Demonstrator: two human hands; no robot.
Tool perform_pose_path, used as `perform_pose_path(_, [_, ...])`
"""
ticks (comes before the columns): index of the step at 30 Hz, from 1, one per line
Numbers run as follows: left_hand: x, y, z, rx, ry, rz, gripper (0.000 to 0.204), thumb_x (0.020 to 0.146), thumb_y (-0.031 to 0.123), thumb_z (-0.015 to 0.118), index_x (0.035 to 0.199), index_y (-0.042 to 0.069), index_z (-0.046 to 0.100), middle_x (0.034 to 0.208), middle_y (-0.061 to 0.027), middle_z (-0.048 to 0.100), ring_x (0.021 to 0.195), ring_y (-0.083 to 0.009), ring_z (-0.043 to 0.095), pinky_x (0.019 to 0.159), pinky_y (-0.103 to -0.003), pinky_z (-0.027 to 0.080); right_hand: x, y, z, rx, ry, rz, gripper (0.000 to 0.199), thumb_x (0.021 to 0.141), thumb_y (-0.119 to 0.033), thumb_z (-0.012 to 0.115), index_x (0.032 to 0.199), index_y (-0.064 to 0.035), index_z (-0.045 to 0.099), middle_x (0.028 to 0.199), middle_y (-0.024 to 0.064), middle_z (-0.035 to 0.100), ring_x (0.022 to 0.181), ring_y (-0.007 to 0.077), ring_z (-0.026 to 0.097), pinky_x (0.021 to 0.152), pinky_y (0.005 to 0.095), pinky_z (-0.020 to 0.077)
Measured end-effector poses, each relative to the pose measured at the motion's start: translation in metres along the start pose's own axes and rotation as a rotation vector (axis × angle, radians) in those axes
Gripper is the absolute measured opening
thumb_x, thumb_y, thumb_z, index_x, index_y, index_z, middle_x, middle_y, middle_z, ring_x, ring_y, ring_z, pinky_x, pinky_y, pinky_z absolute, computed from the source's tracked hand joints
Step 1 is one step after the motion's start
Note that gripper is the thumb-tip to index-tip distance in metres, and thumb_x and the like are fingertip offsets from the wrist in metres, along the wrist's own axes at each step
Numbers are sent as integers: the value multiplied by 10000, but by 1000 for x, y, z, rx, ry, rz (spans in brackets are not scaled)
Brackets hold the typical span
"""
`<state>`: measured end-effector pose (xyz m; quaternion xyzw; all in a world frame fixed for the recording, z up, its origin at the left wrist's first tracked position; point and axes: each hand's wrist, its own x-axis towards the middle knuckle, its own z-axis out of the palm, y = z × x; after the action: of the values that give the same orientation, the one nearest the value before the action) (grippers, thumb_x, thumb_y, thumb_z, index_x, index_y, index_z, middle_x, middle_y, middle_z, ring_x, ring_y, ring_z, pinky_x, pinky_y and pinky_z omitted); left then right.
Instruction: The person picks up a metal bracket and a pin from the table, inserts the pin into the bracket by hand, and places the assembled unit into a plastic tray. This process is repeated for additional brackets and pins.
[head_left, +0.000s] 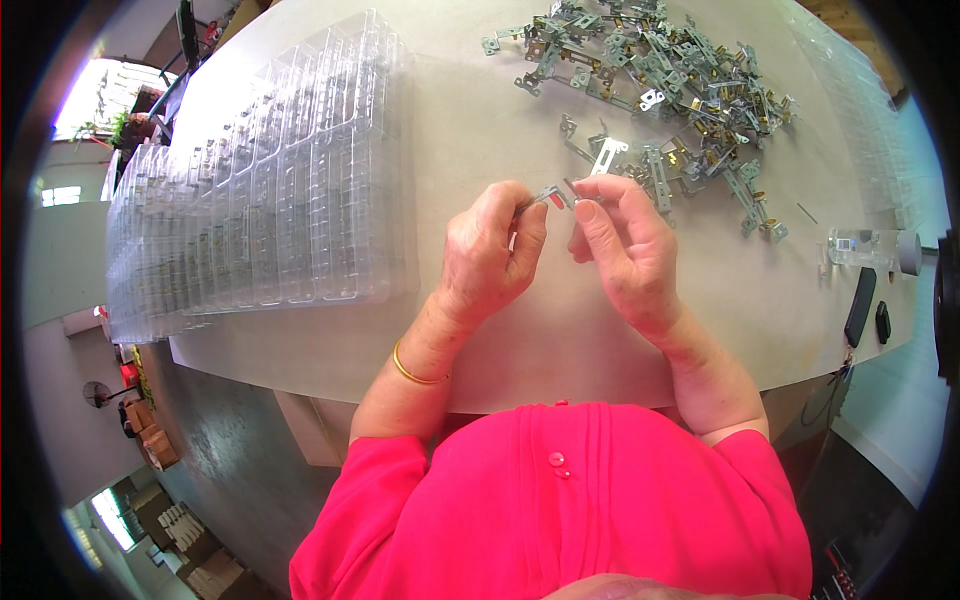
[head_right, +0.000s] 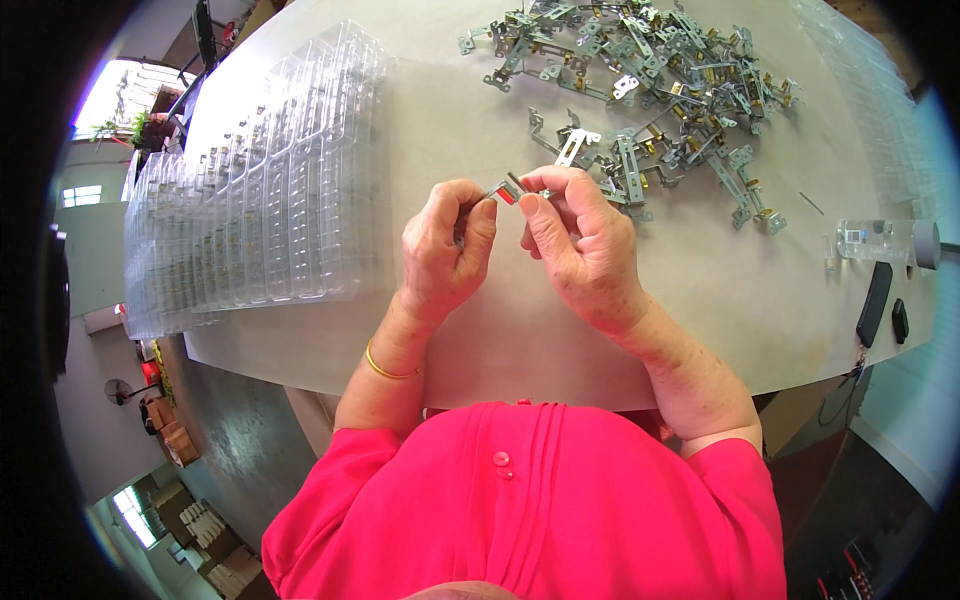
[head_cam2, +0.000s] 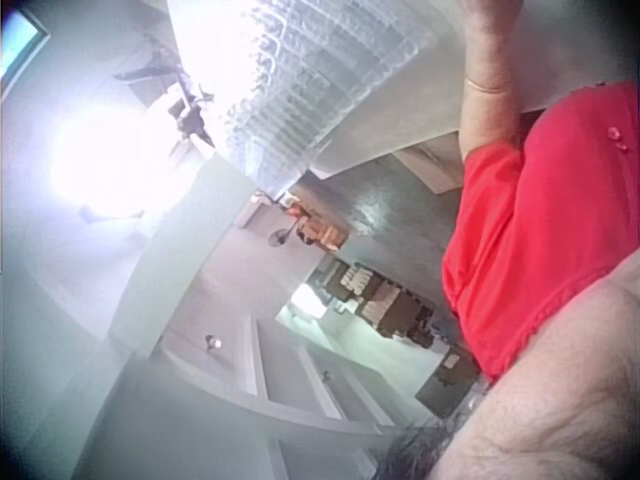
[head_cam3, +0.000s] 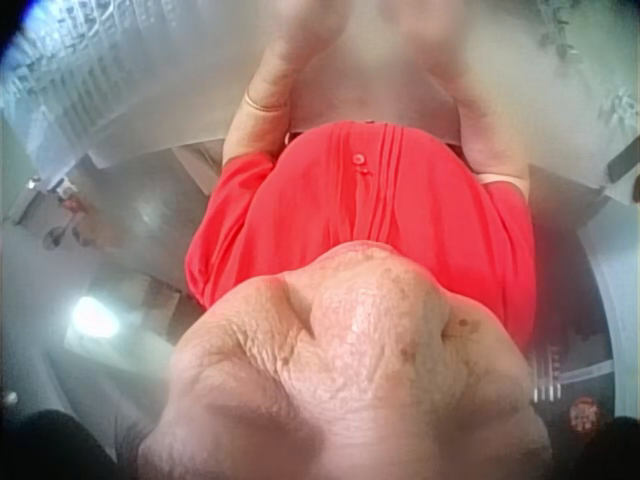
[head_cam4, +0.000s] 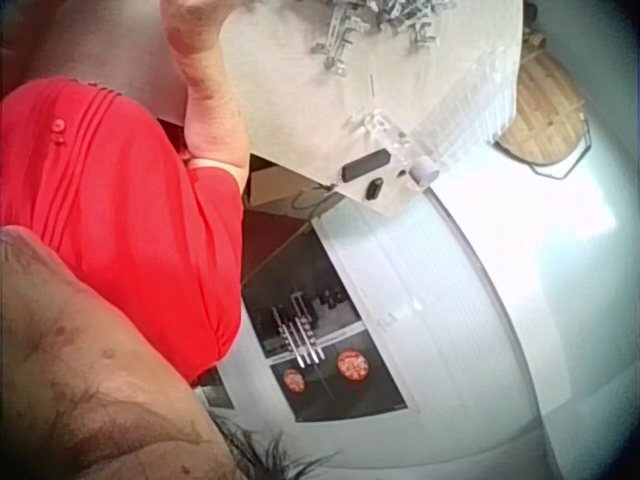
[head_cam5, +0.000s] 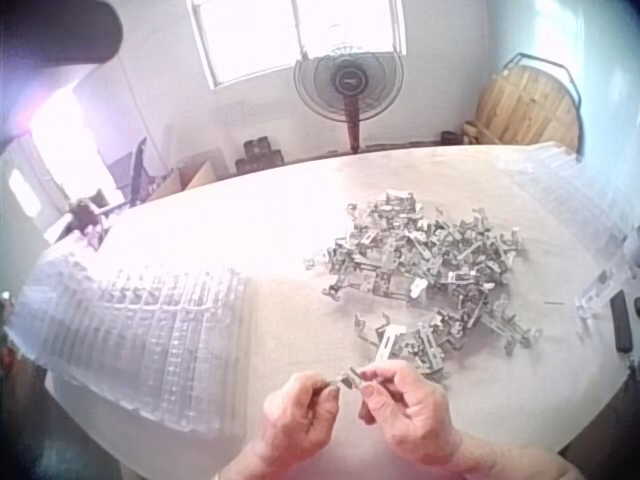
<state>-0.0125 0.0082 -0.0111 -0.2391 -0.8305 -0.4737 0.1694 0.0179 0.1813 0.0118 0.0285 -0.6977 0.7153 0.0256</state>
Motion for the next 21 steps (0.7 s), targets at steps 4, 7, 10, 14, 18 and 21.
perform_pose_path(4, [0, -2, -1, 109, 9, 115, 107, 931, 34, 674, 951, 11, 571, 740, -77, 590, 540, -158, 534, 508, -294, 449, 3, 7, 0, -144, 48, -193, 71, 985, -60, 633, 1049, -35, 648, 850, 4, 636, 711, 65, 547, 627, 224, 452])
perform_pose_path(7, [0, 1, -3, 167, -24, 134, 120, 915, 27, 683, 948, 15, 568, 733, -80, 586, 531, -179, 534, 500, -307, 447, 8, 5, -6, -337, 57, -369, 45, 952, -29, 661, 992, -45, 674, 896, -15, 593, 750, 66, 503, 648, 224, 431])
perform_pose_path(10, [1, 3, -2, 169, -76, 230, 117, 912, 25, 682, 944, 23, 569, 712, -84, 568, 531, -188, 528, 503, -316, 447, 6, 2, -7, -314, 73, -336, 57, 928, -13, 683, 977, -41, 677, 895, -18, 557, 748, 76, 462, 657, 229, 414])
perform_pose_path(14, [-3, 7, 3, 26, -68, 125, 106, 940, 41, 668, 938, 21, 563, 699, -39, 566, 534, -140, 510, 498, -292, 421, 4, 2, -6, -203, 180, -359, 62, 949, -27, 675, 1009, -40, 667, 907, -24, 560, 751, 57, 466, 649, 215, 402])
perform_pose_path(18, [1, 11, -4, -441, -67, -446, 128, 1022, 127, 587, 945, 25, 568, 722, 10, 567, 559, -66, 482, 493, -234, 370, 6, 0, -4, 105, 175, -238, 70, 998, -66, 635, 1063, -40, 644, 874, -38, 557, 737, 19, 457, 627, 185, 375])
perform_pose_path(21, [5, 12, -10, -628, -52, -639, 185, 1058, 196, 532, 964, 43, 578, 726, -4, 566, 563, -58, 480, 490, -208, 365, 3, 1, -4, 120, 107, -125, 81, 1011, -91, 626, 1075, -42, 636, 784, -57, 540, 670, 7, 441, 580, 183, 365])
